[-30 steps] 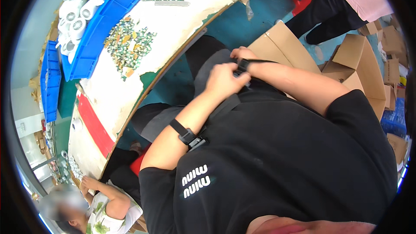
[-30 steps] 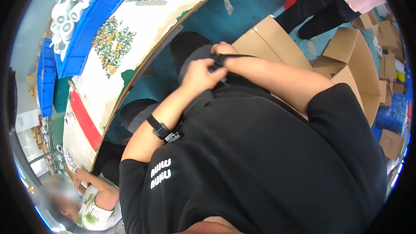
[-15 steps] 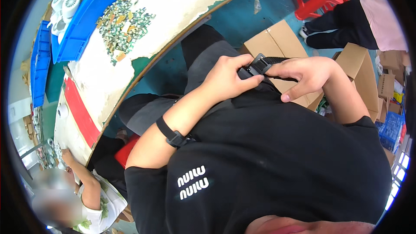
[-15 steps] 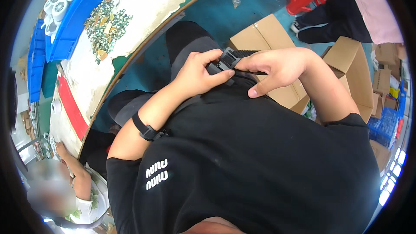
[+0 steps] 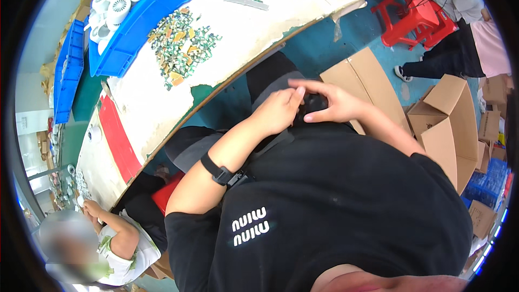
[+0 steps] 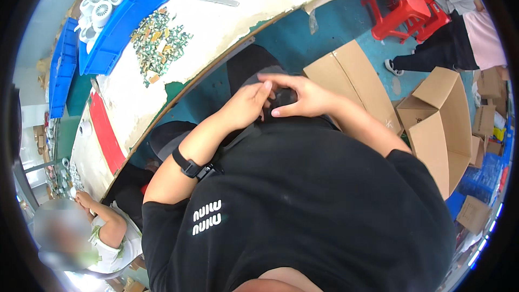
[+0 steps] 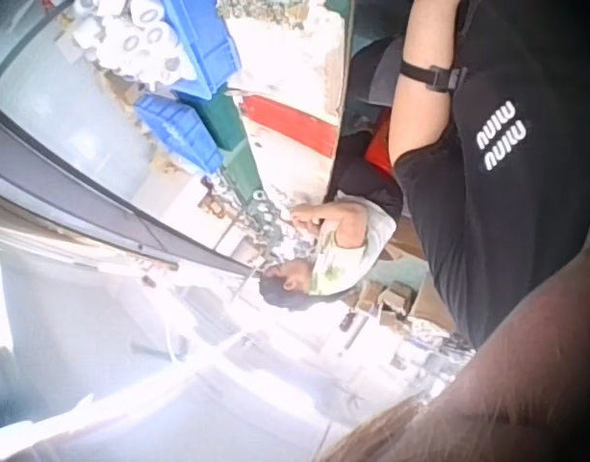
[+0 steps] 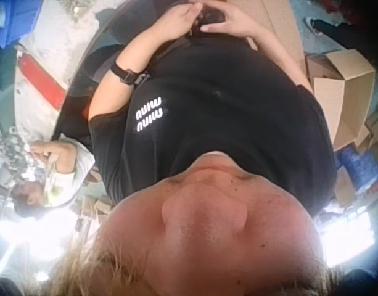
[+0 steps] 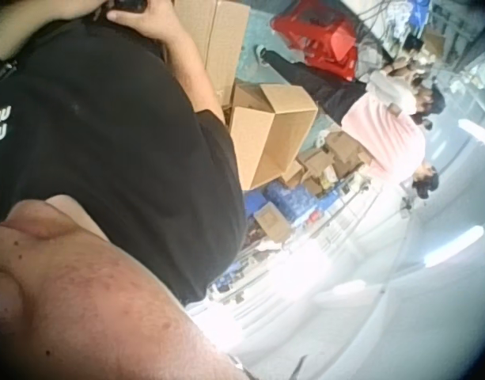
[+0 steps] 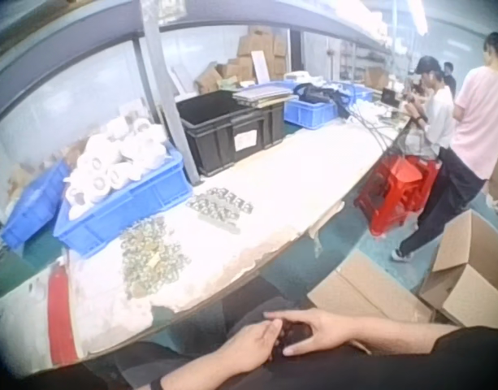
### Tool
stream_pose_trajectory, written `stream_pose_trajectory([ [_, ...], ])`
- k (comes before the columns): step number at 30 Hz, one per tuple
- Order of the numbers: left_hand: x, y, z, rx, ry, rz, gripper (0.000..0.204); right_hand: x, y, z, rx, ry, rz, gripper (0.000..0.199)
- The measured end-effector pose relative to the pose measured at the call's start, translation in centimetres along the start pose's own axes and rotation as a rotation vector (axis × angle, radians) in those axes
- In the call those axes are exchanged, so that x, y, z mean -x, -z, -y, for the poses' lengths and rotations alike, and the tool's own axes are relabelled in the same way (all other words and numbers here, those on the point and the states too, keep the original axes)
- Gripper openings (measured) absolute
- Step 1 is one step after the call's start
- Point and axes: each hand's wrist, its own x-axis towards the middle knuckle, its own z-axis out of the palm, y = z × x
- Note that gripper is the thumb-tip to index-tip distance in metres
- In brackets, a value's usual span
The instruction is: Assembling small LED light components by placing circuit boards into plastic housings and attaching covers.
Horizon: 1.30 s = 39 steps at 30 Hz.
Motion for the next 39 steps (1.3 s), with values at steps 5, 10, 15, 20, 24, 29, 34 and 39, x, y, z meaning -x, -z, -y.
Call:
stream_pose_trajectory([
  [5, 4.7, 3.3, -2.6, -0.437, -0.078, -0.052, 0.031, 6.3, 3.0, -6.7, 0.073, -0.422, -0.375, 0.026],
  [10, 9.2, 7.6, -1.4, -0.383, -0.017, 0.006, 0.038, 21.2, 0.5, -12.8, 0.456, -0.682, -0.401, 0.035],
  [15, 17.5, 10.5, 3.0, -0.513, -0.168, -0.264, 0.052, 11.0, 0.4, -17.4, 0.444, -0.501, -0.229, 0.033],
  [20, 18.8, 8.3, 6.6, -0.22, -0.111, -0.307, 0.08, -15.6, -10.8, -16.2, 0.349, -0.027, 0.164, 0.031],
  [24, 19.2, 7.4, 5.9, -0.186, 0.089, -0.281, 0.07, -26.0, -19.1, -11.0, 0.34, 0.241, 0.424, 0.029],
  [29, 22.2, 9.4, 8.3, 0.084, -0.006, -0.215, 0.063, -30.5, -18.9, -7.2, 0.43, 0.356, 0.541, 0.027],
  [34, 33.7, 10.6, 21.7, 1.03, 0.291, -0.656, 0.061, -30.3, -14.8, -7.1, 0.511, 0.324, 0.575, 0.025],
  [39, 41.3, -4.6, 37.5, 0.392, 1.386, 0.013, 0.023, -27.8, -12.9, -8.1, 0.527, 0.277, 0.66, 0.023],
])
